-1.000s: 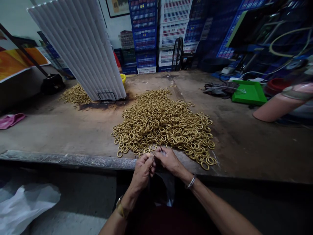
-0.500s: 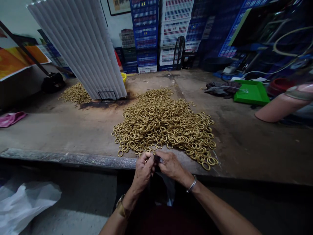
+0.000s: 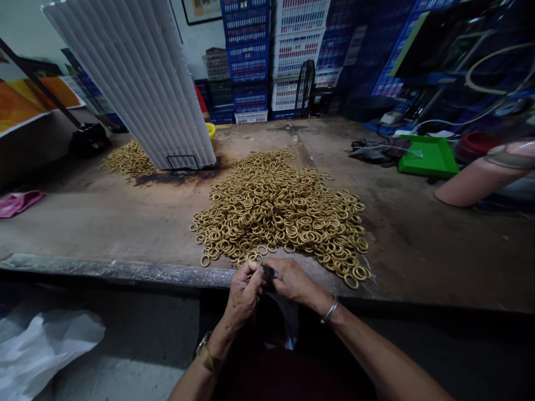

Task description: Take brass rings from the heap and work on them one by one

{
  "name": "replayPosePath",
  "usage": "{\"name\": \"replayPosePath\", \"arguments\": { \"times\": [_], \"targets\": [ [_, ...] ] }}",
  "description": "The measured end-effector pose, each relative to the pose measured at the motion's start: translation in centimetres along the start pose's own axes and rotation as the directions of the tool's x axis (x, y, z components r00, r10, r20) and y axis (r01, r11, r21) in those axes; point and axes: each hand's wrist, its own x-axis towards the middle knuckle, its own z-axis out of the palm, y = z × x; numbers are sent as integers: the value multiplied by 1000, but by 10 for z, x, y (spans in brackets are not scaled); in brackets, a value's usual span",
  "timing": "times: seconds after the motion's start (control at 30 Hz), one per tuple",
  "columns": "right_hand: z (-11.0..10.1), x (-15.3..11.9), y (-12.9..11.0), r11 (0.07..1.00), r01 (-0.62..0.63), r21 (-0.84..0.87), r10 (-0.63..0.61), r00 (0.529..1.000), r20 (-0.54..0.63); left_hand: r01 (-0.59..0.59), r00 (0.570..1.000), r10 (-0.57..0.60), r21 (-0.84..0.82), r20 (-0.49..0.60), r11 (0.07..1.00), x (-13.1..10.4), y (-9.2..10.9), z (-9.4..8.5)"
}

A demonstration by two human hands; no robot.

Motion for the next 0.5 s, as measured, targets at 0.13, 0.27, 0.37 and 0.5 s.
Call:
{"name": "replayPosePath", "arguments": {
  "times": [0.13,0.27,0.37,0.5],
  "targets": [
    [-2,6,3,975,-159,-153,149,986,-74,111,991,-95,-175,99,978,-10,4,3],
    [1,19,-4,942,-243,-232,205,963,-176,235,971,-181,-465,159,853,-10,6,6],
    [4,29,-10,908,-293,-301,248,952,-180,253,967,-217,-516,131,819,-7,3,3],
    [8,37,-9,878,-323,-353,278,945,-173,237,971,-215,-526,103,817,-6,0,-1]
  ]
}}
